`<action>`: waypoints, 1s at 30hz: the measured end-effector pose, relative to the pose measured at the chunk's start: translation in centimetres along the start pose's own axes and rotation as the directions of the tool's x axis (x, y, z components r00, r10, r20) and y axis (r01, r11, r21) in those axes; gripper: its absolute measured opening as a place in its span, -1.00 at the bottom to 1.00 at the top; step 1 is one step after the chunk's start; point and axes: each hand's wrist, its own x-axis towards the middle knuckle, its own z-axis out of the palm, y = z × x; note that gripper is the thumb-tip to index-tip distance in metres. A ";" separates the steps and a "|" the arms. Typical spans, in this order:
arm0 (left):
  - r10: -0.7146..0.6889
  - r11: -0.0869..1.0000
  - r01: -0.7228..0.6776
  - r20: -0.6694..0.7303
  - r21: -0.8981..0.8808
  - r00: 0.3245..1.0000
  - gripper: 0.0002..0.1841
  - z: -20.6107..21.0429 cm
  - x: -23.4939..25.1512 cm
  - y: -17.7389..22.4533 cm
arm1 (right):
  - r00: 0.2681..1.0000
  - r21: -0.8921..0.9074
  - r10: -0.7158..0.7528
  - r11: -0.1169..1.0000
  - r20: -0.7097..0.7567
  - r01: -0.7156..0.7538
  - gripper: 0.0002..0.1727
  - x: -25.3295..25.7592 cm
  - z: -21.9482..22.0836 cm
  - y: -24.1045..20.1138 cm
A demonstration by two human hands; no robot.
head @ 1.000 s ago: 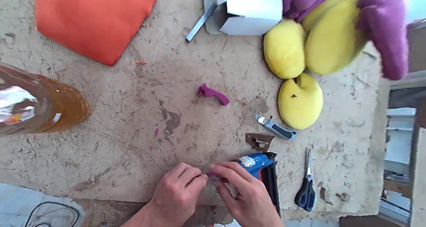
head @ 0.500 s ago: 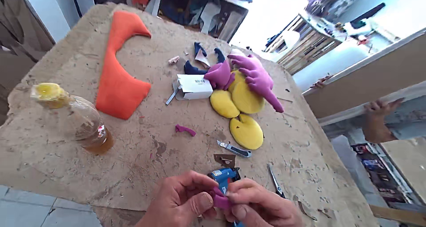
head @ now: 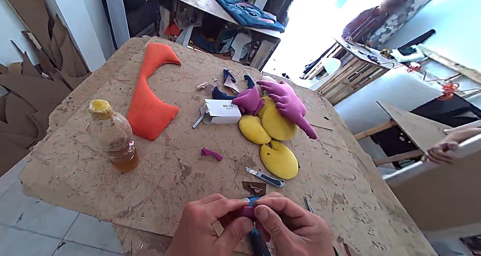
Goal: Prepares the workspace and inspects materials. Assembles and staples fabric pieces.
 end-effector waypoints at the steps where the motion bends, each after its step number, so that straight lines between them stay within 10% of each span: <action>1: -0.051 0.996 0.052 0.018 -0.066 0.999 -0.72 0.0 0.0 0.5 | 0.997 -0.062 -0.075 0.995 0.009 0.075 -0.91 0.0 -0.3 0.2; 6: -0.147 0.961 0.160 0.070 -0.227 0.987 -0.74 -0.4 0.1 1.9 | 0.947 -0.162 -0.262 0.943 0.183 0.292 -0.67 0.1 -2.1 0.3; 14: -0.142 0.975 0.156 0.096 -0.160 0.985 -0.76 -0.4 0.0 2.7 | 0.893 -0.321 -0.390 0.836 0.223 0.446 -0.84 0.3 -2.4 -0.5; 23: -0.394 0.702 0.414 0.168 -0.579 0.904 -0.82 0.6 -0.6 4.3 | 0.743 -0.553 -0.649 0.564 0.163 0.613 -0.92 -1.3 -0.6 0.6; 30: -0.395 0.657 0.382 0.135 -0.650 0.909 -0.82 1.1 -1.2 4.9 | 0.727 -0.493 -0.672 0.589 0.141 0.640 -0.92 -1.4 -0.6 0.8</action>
